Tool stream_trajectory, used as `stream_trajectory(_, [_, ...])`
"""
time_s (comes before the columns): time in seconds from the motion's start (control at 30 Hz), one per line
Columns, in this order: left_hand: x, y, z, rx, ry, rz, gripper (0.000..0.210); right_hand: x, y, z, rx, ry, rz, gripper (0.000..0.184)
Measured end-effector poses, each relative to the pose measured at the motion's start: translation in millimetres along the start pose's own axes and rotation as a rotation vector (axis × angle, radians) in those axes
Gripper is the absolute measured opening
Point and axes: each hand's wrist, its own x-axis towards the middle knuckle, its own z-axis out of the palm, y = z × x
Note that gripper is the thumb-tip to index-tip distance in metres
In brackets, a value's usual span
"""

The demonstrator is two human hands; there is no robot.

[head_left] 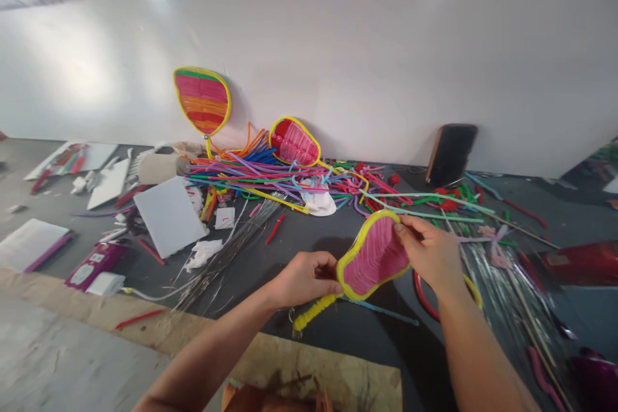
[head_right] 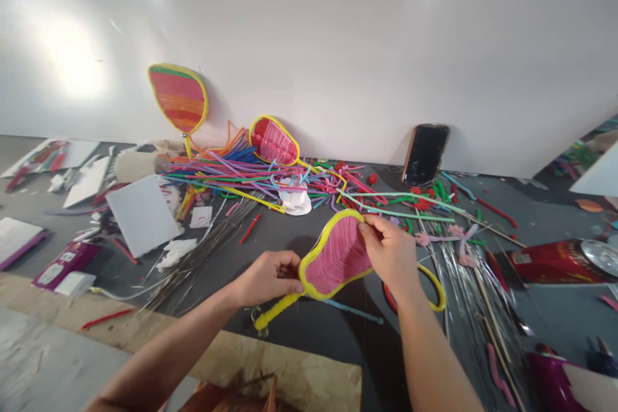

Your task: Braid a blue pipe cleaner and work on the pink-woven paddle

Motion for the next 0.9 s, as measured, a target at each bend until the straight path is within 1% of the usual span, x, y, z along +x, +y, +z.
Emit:
stream_trajectory(0.1, [1.3, 0.3, -1.0, 0.173, 0.102, -0.045, 0.018, -0.6, -1.1, -0.8, -0.042, 0.012, -0.016, 0.032])
stream_trajectory(0.17, [1.8, -0.5, -0.3, 0.332, 0.146, -0.038, 0.017, -1.2, -2.1, -1.4, -0.057, 0.015, -0.019, 0.031])
stream_trajectory(0.3, [1.3, -5.0, 4.5, 0.681, 0.239, 0.089, 0.024, -1.7, -2.3, -1.9, -0.068, 0.017, -0.026, 0.032])
stream_trajectory(0.37, [0.7, -7.6, 7.1, 0.772, 0.266, 0.145, 0.027, -1.4, -1.2, -1.7, -0.079, 0.025, -0.033, 0.033])
stream_trajectory(0.47, [-0.3, -9.1, 8.8, 0.750, 0.237, 0.134, 0.028, -0.5, 0.3, -1.9, -0.078, 0.027, -0.047, 0.032])
stream_trajectory(0.57, [-1.6, -9.1, 6.7, 0.643, 0.193, 0.139, 0.020, 0.0, 0.0, -3.0, -0.045, -0.004, -0.055, 0.031])
stream_trajectory(0.6, [-2.0, -9.5, 5.4, 0.623, 0.196, 0.155, 0.023, 0.0, -0.6, -3.4, -0.035, -0.012, -0.059, 0.030])
stream_trajectory(0.7, [-3.1, -12.6, 2.0, 0.659, 0.209, 0.234, 0.050, -0.4, -2.7, -4.3, -0.011, -0.013, -0.062, 0.029])
stream_trajectory(0.77, [-3.6, -14.4, 1.3, 0.718, 0.190, 0.296, 0.056, -0.7, -3.3, -4.0, 0.000, -0.002, -0.052, 0.028])
stream_trajectory(0.83, [-3.4, -14.7, 2.0, 0.744, 0.199, 0.339, 0.053, -1.2, -2.9, -2.6, 0.007, 0.002, -0.044, 0.028])
stream_trajectory(0.9, [-2.4, -13.7, 3.7, 0.742, 0.260, 0.381, 0.046, -2.0, -2.0, -0.1, 0.006, 0.001, -0.046, 0.030])
